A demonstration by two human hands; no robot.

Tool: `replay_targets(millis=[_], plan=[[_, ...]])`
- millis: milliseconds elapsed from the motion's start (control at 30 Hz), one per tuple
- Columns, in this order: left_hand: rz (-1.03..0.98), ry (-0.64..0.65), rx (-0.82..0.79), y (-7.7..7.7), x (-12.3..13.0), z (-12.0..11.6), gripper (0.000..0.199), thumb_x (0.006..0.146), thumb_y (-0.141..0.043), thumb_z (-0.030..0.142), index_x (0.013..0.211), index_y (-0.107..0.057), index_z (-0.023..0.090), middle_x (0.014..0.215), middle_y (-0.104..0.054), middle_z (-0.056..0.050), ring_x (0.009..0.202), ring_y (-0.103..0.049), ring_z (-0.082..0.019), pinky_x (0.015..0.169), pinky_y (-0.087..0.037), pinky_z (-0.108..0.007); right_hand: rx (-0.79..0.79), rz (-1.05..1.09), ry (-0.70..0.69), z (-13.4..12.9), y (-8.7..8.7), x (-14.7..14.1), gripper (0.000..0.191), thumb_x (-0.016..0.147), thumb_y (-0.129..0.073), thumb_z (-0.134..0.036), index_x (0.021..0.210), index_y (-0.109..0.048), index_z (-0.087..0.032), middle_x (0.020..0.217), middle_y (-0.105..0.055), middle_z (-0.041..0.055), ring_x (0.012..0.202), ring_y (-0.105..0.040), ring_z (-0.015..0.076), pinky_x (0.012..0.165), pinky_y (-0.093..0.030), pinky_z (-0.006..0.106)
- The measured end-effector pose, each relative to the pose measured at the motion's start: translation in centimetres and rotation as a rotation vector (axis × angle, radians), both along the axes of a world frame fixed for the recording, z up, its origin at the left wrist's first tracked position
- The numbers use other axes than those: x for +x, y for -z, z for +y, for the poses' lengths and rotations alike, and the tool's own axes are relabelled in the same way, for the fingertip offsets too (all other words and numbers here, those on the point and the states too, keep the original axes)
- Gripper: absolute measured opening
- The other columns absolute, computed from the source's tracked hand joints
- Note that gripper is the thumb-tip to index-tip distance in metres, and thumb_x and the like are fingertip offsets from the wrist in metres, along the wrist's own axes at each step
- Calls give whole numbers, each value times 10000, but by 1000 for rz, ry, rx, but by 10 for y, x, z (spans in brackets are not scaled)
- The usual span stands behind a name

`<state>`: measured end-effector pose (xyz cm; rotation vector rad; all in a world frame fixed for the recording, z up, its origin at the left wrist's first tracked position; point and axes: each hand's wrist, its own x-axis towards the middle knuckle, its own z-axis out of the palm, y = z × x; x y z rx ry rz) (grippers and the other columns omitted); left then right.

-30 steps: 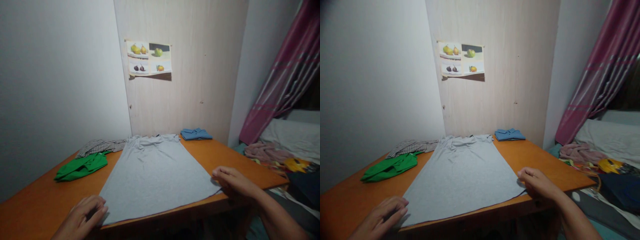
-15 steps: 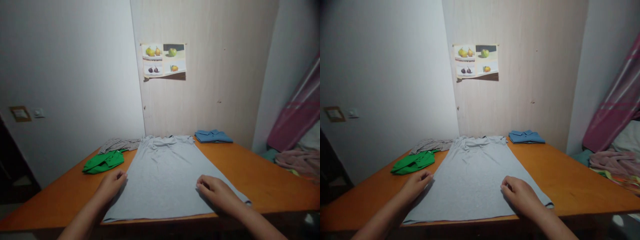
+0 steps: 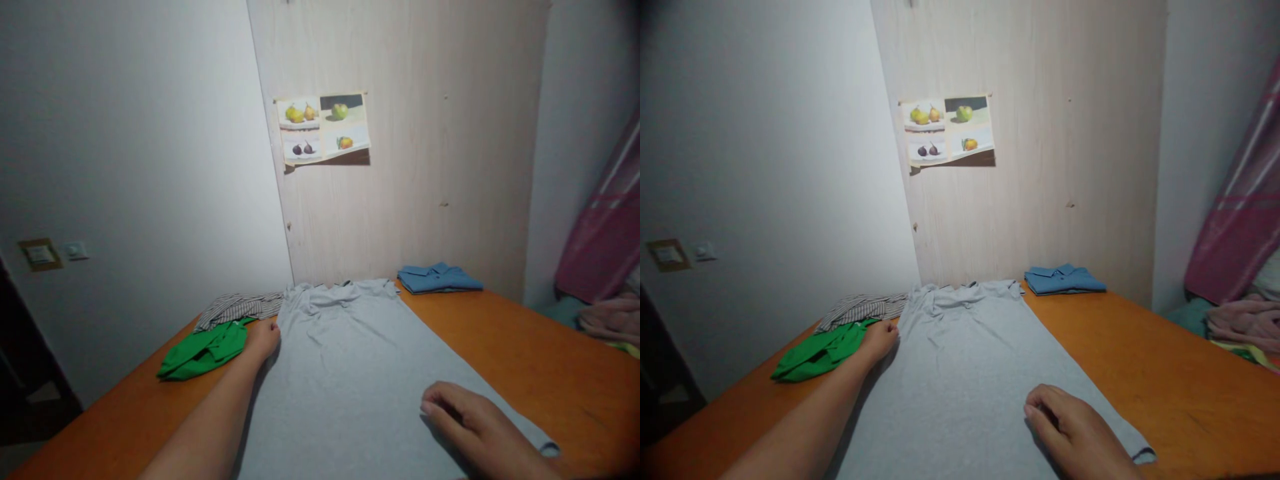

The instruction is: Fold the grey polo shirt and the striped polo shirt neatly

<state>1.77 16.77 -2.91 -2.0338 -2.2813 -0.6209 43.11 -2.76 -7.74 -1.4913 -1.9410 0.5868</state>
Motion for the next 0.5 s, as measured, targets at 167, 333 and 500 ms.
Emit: replay_targets(millis=[167, 333, 500], plan=[[38, -71, -15, 3, 7, 23, 244, 862, -476, 254, 874, -707, 178, 991, -750, -155, 920, -693, -299, 686, -437, -313, 43, 80, 169, 8, 2, 38, 387, 954, -422, -550, 857, -636, -243, 798, -674, 39, 794, -638, 237, 699, -472, 307], [65, -118, -71, 8, 11, 34, 216, 822, -521, 267, 849, -716, 178, 1019, -749, -192, 964, -702, -355, 699, -470, -352, 28, 72, 203, 8, -4, 43, 390, 933, -432, -574, 832, -640, -261, 797, -687, 53, 779, -645, 256, 695, -489, 326], [88, -150, -87, 8, 17, 34, 234, 815, -529, 266, 844, -726, 143, 1021, -741, -241, 973, -700, -397, 737, -487, -410, -27, 16, 98, 3, -12, 20, 314, 889, -500, -560, 834, -677, -307, 821, -706, 62, 784, -641, 277, 701, -500, 347]])
